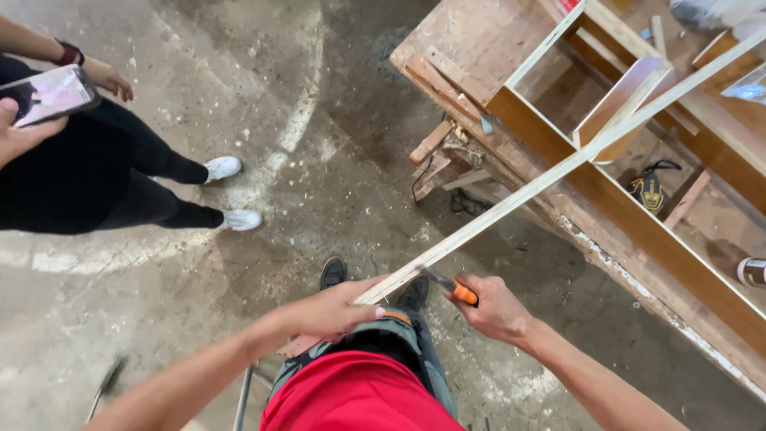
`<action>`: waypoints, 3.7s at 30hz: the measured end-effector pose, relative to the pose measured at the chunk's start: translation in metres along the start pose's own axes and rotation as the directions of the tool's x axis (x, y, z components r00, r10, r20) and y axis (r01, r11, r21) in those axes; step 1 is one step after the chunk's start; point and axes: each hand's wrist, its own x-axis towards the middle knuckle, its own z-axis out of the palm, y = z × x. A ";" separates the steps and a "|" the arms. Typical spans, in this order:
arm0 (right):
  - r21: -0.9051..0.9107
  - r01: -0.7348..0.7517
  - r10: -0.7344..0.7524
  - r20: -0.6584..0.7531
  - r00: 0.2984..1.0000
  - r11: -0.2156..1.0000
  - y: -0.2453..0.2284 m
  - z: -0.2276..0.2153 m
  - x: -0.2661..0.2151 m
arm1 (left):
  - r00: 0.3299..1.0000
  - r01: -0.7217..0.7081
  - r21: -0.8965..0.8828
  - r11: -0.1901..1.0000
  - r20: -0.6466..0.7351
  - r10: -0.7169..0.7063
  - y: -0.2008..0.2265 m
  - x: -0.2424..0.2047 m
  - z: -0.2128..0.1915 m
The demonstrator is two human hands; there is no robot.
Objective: The recorder is using pliers to strip or trim a thin wooden strip and then using a brad nailer to attach it to a wooden frame.
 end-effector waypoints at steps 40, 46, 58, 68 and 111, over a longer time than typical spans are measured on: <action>-0.390 -0.555 -0.021 -0.831 0.556 0.735 -0.097 0.108 -0.042 | 0.986 -0.157 -0.023 0.987 0.061 0.158 0.010 0.000 0.033; -0.363 -0.509 0.030 -0.792 0.610 0.781 -0.096 0.102 -0.042 | 0.982 -0.181 -0.012 0.983 0.052 0.181 0.014 -0.003 0.033; -0.129 -0.373 0.132 -0.791 0.597 0.919 -0.090 0.094 -0.043 | 0.986 -0.096 -0.053 0.994 0.129 0.102 0.008 -0.016 0.029; -0.073 -0.282 0.134 -0.747 0.652 0.957 -0.083 0.089 -0.044 | 0.993 -0.073 -0.049 0.996 0.088 0.077 0.002 -0.027 0.029; 0.992 0.024 -0.097 -0.036 0.995 -0.121 0.056 0.025 -0.093 | 0.994 0.076 -0.007 0.997 -0.073 -0.076 0.031 -0.010 0.042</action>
